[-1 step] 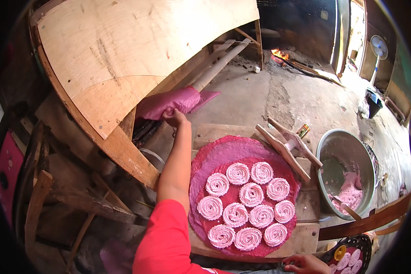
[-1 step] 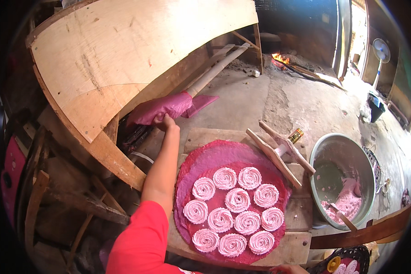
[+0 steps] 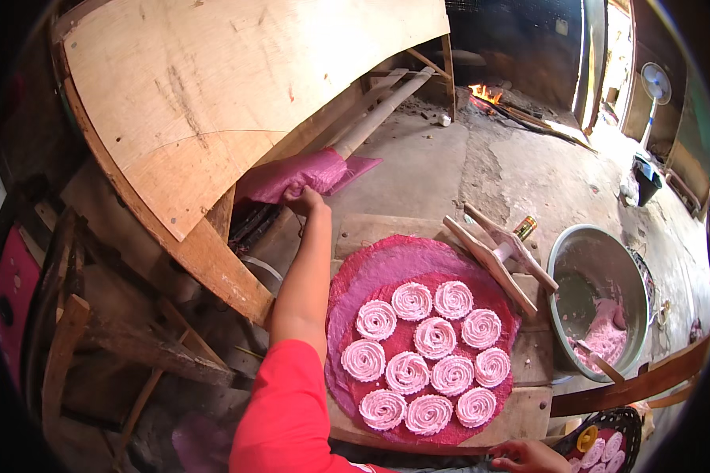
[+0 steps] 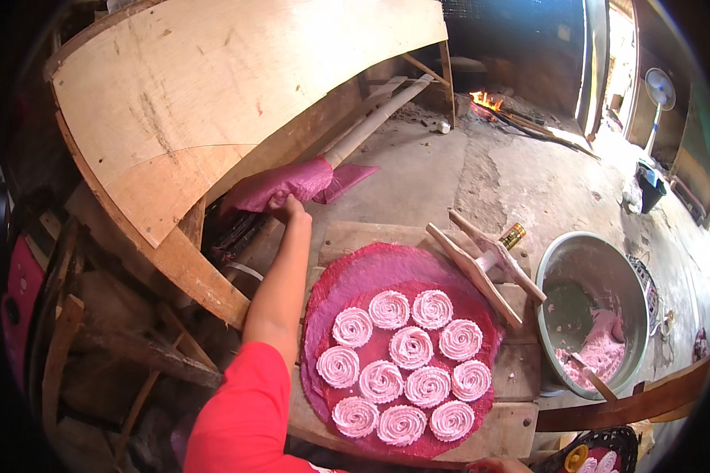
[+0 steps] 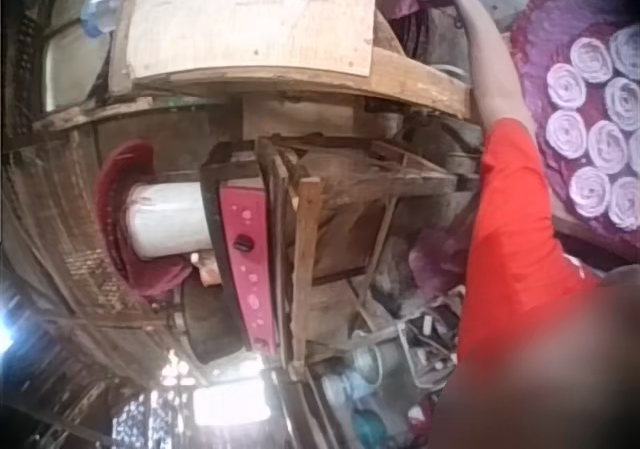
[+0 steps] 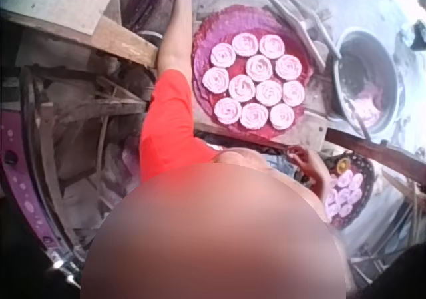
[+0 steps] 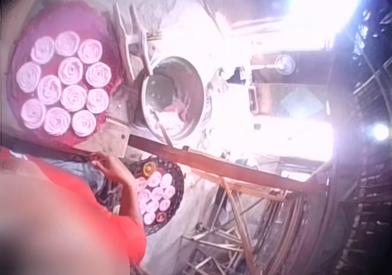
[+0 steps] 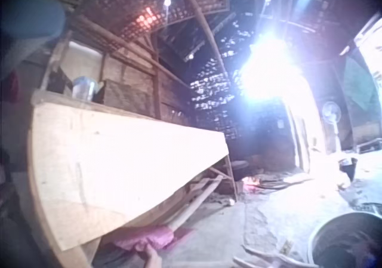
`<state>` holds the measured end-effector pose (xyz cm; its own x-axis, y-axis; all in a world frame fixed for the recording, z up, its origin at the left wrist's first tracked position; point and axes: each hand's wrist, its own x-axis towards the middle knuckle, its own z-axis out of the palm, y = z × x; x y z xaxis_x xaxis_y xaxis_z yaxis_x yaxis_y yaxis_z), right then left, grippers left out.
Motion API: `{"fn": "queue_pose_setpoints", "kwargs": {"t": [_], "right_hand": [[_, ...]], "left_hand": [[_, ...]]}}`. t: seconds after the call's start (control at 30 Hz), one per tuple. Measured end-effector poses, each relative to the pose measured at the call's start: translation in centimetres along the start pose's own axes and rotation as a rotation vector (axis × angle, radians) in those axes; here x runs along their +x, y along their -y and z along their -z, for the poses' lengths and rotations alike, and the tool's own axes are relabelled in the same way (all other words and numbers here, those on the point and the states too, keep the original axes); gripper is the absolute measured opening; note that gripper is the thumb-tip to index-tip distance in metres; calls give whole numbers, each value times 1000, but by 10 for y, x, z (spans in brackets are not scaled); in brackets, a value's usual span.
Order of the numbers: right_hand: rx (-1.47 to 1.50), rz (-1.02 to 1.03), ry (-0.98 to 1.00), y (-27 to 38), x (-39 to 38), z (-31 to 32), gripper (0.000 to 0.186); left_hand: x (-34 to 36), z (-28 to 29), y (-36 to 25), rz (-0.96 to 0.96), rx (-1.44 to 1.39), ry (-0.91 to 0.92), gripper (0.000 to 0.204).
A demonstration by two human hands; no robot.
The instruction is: The person uses a wooden mold and a rolling pin to shape pink dough into rose-like swirls on a pink mat. They repeatedly scoop dough, press it into the mold, roll it flat, and transfer the finished pieces into a woven basket.
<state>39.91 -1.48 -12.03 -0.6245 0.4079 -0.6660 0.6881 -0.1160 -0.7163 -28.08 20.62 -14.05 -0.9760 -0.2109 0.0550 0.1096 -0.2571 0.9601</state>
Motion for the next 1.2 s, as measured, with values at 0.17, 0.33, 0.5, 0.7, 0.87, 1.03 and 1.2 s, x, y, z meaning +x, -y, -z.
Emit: {"fn": "queue_pose_setpoints", "kwargs": {"t": [0.17,0.33,0.5,0.7,0.87,1.03,1.2], "right_hand": [[20,-35,3,6,6,4,25],[-86,-110,-34,14,8,8,26],[19,-65,-73,3,14,1,26],[-81,-30,-116,-3,15,-3,26],[-74,91,-116,12,3,0,28],[-236,136,-97,10,0,5,37],[-219,235,-156,-9,2,5,32]], "left_hand": [[29,-51,17,332,-285,360,59],[26,-68,24,352,-82,976,86],[18,-46,25,-396,647,1118,45],[28,-22,-35,-946,1470,501,33],[14,-3,-110,-486,1888,393,38],[28,31,-145,-283,2137,496,41],[22,34,-155,-373,2140,481,44]]}}
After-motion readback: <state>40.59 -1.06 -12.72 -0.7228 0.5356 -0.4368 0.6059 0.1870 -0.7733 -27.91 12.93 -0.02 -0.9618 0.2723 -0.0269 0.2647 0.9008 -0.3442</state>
